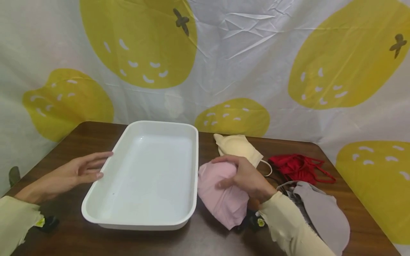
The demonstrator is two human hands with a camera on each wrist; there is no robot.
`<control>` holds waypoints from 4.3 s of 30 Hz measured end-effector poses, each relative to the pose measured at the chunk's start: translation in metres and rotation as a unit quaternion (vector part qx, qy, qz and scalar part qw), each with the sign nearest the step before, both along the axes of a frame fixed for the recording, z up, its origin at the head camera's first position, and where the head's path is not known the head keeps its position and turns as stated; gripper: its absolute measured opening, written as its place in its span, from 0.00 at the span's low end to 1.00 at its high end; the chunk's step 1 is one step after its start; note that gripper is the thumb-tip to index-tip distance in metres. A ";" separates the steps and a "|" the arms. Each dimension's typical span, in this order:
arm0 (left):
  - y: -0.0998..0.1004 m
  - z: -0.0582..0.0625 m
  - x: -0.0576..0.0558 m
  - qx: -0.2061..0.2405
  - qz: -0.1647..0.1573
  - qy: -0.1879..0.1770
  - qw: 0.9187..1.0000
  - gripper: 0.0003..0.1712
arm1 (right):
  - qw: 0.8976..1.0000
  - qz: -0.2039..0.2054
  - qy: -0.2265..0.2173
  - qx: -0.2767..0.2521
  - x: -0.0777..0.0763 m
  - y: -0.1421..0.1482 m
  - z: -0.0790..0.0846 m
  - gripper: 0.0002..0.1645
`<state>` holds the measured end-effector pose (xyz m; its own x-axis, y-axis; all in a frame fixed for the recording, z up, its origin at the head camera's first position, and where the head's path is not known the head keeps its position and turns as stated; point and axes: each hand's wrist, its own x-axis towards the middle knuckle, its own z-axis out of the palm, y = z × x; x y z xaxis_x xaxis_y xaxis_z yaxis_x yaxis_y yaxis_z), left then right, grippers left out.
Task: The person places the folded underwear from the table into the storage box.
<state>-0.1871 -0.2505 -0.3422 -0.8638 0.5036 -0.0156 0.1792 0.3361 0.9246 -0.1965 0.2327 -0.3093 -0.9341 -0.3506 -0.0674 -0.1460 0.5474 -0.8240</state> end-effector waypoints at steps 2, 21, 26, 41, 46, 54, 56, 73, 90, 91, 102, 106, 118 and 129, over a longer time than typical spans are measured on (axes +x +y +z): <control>0.000 0.001 0.000 -0.001 -0.002 -0.003 1.000 0.42 | 1.000 -0.003 0.002 0.002 -0.002 0.001 0.008 0.40; 0.003 0.004 -0.002 0.001 -0.049 0.004 0.999 0.44 | 0.994 -0.050 -0.042 -0.092 -0.032 -0.035 0.051 0.39; 0.003 0.003 0.000 -0.013 -0.044 0.012 0.999 0.43 | 0.987 -0.068 -0.054 -0.137 -0.045 -0.059 0.053 0.37; 0.006 0.009 0.000 -0.047 -0.027 0.048 0.997 0.41 | 0.959 -0.119 -0.135 -0.218 -0.090 -0.139 0.036 0.42; 0.006 0.007 0.000 -0.047 -0.034 0.049 0.997 0.42 | 0.961 -0.138 -0.132 -0.202 -0.097 -0.153 0.034 0.41; 0.003 0.007 0.000 -0.040 -0.024 0.047 0.998 0.41 | 0.963 -0.156 -0.127 -0.181 -0.102 -0.168 0.027 0.36; 0.002 0.007 0.000 -0.038 -0.025 0.043 0.998 0.42 | 0.964 -0.156 -0.123 -0.174 -0.101 -0.172 0.025 0.37; 0.004 0.009 0.000 -0.051 -0.020 0.031 0.998 0.42 | 0.969 -0.103 0.067 0.214 -0.105 -0.202 0.005 0.36; 0.005 0.006 0.002 -0.045 -0.016 0.043 0.998 0.41 | 0.907 -0.007 0.178 0.382 -0.085 -0.193 0.006 0.17; 0.005 0.006 0.002 -0.044 -0.017 0.043 0.998 0.41 | 0.908 -0.010 0.175 0.381 -0.086 -0.193 0.006 0.18; 0.004 0.005 0.000 -0.023 -0.022 0.026 0.999 0.42 | 0.920 -0.029 0.153 0.359 -0.090 -0.188 0.016 0.25; 0.003 0.004 0.000 -0.018 -0.025 0.023 0.999 0.42 | 0.910 -0.016 0.162 0.382 -0.092 -0.185 0.024 0.26; 0.003 0.007 -0.001 -0.029 -0.024 0.023 0.999 0.43 | 0.950 0.054 0.217 0.218 -0.112 -0.148 0.037 0.29; 0.004 0.005 -0.001 -0.014 -0.035 0.022 0.999 0.42 | 0.966 -0.020 0.222 0.133 -0.123 -0.081 0.032 0.29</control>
